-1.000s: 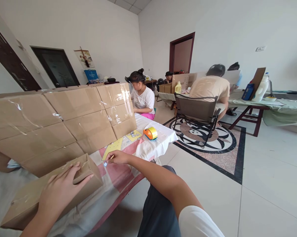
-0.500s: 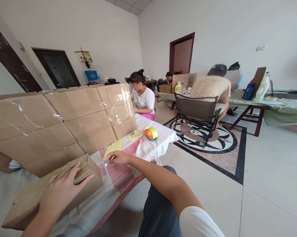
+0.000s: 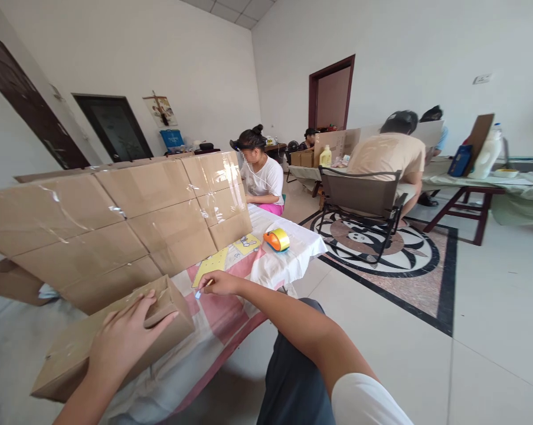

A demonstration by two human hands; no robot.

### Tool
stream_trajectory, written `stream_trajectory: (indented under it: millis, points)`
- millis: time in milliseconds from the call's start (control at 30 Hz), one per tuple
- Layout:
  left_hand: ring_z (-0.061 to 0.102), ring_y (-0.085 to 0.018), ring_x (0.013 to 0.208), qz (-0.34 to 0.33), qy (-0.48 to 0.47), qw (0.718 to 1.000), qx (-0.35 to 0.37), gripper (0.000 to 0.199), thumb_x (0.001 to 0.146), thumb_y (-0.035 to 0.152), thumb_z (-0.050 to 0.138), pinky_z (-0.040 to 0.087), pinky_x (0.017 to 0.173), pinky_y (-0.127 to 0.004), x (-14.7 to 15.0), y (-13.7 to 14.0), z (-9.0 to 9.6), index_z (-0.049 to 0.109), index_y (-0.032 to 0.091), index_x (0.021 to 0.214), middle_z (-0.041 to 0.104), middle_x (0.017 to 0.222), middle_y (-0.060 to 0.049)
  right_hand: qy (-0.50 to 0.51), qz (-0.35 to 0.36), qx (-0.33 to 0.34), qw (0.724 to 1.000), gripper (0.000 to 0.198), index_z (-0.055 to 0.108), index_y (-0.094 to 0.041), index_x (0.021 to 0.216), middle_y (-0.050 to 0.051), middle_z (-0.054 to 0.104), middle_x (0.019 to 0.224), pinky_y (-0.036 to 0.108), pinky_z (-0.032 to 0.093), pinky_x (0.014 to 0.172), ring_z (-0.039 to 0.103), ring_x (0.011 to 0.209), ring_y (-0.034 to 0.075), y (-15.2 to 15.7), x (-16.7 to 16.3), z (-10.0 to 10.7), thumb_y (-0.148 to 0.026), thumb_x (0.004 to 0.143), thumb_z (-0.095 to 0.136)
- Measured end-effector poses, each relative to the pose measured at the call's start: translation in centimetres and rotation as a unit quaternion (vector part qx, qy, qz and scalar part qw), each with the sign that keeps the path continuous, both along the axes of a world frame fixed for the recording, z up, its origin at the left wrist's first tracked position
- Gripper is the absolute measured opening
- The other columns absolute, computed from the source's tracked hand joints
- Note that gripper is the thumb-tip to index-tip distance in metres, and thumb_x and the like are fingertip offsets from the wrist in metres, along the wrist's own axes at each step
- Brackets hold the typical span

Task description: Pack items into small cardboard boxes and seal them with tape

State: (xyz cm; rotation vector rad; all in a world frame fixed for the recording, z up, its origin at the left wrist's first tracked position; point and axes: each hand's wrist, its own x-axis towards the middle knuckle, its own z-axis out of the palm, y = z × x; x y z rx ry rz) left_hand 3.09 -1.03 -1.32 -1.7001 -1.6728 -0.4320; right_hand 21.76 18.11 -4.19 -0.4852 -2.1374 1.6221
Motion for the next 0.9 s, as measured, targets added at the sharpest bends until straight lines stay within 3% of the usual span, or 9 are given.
stream_trajectory:
  millis: [300,667,900]
  points:
    - [0.069,-0.034,0.111,0.019,-0.029,0.999,-0.023,0.050,0.090,0.059,0.058,0.044,0.087,-0.044,1.2,-0.6,0.8,0.066,0.014,0.111,0.074,0.117,-0.018,0.060,0.038,0.012,0.997,0.010,0.063,-0.016,0.077,0.000,0.064,0.082,0.025,0.042,0.075,0.056,0.077,0.013,1.1,-2.6,-1.1,-0.009,0.072,0.060]
    - [0.069,-0.036,0.110,0.024,-0.069,0.996,-0.042,0.050,0.088,0.058,0.060,0.045,0.090,-0.045,1.1,-0.6,0.9,0.066,0.016,0.116,0.072,0.121,-0.018,0.022,0.104,-0.039,0.994,0.010,0.063,-0.016,0.080,-0.003,0.061,0.069,0.023,0.038,0.059,0.052,0.062,0.011,0.2,-6.3,-2.2,-0.012,0.073,0.058]
    - [0.067,-0.036,0.114,0.021,-0.052,0.998,-0.037,0.049,0.088,0.057,0.060,0.044,0.091,-0.044,0.9,-0.7,0.6,0.064,0.016,0.116,0.073,0.121,-0.017,-0.001,0.110,-0.076,0.991,0.007,0.059,-0.018,0.081,-0.004,0.059,0.068,0.022,0.039,0.054,0.056,0.060,0.012,-0.3,-6.5,-1.7,-0.015,0.075,0.061]
